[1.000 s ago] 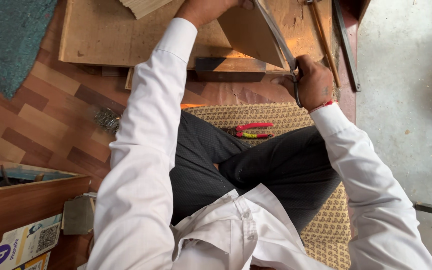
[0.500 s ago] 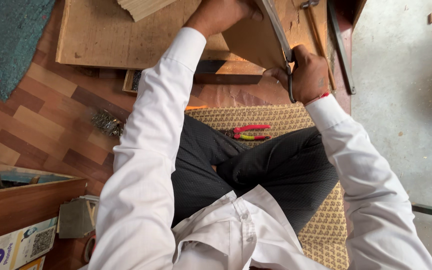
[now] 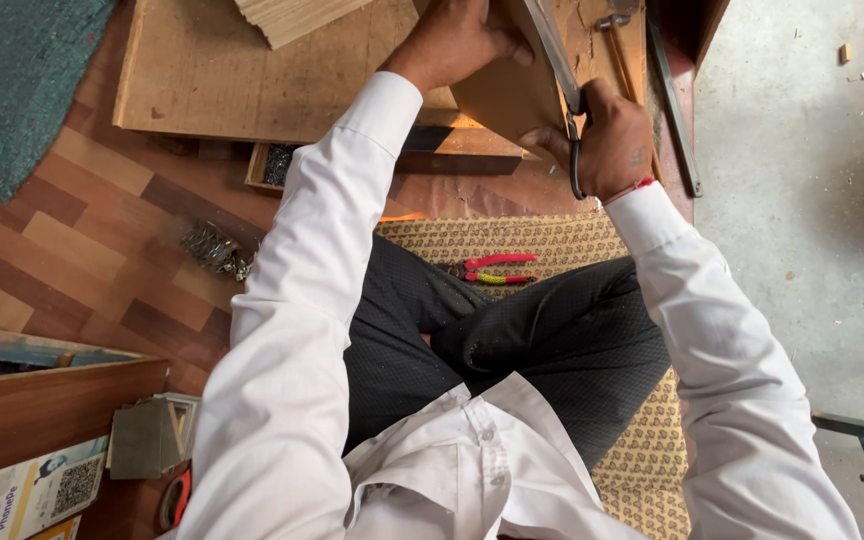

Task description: The person sits on the floor and assembles book covers by trimming excess cardboard with shears, inserting staples into the spine, and hammering them flat. The person handles cardboard sheets, shears, a hammer, and staples, stacking finished covers on the workbench.

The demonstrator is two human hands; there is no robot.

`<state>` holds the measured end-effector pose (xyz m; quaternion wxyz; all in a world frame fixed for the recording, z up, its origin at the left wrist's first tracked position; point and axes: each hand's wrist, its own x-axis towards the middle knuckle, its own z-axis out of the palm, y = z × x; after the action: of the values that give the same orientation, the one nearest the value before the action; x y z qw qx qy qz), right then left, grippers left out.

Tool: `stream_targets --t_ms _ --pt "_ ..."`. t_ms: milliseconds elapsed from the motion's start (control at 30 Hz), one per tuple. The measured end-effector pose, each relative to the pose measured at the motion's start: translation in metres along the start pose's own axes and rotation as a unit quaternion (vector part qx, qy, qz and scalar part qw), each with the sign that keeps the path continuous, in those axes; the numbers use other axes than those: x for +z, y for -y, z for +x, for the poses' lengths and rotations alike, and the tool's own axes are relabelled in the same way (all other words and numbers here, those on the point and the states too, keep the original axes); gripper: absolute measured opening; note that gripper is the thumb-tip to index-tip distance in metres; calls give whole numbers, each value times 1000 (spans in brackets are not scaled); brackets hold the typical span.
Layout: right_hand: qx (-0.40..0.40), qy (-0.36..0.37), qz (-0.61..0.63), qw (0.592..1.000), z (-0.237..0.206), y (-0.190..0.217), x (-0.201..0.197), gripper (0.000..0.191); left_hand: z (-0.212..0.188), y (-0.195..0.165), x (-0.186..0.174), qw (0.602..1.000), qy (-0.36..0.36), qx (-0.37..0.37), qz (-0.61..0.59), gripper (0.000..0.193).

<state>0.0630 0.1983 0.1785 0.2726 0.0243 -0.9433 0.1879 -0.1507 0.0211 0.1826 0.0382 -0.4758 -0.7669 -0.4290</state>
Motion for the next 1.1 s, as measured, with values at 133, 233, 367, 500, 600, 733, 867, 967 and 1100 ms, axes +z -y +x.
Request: stream_targets --t_ms 133,233,367,500,600,733,867,967,1100 --pt "22 -27 39 999 -9 -5 6 75 -1 0 4 999 -32 26 6 82" --pt "70 -2 25 997 -15 -3 4 70 0 2 3 998 -53 45 -5 89" --pt "1 -28 13 1000 -12 2 -4 78 1 2 3 997 -36 71 8 99" --pt "-98 -80 -20 992 0 2 -9 82 2 -2 14 994 -43 91 37 108" --pt "-41 -49 -33 997 3 0 -12 78 3 -3 19 991 -42 108 72 108" --pt "32 18 -35 999 0 3 -17 69 5 -6 16 994 -36 102 8 104" --pt "124 3 210 970 5 13 -31 65 -2 -25 25 988 -56 145 11 105" --pt "75 -56 375 922 9 23 -41 50 -19 -30 45 979 -132 136 69 113" --pt "129 -89 403 902 -4 35 -43 33 -36 2 50 945 -327 21 -22 140"
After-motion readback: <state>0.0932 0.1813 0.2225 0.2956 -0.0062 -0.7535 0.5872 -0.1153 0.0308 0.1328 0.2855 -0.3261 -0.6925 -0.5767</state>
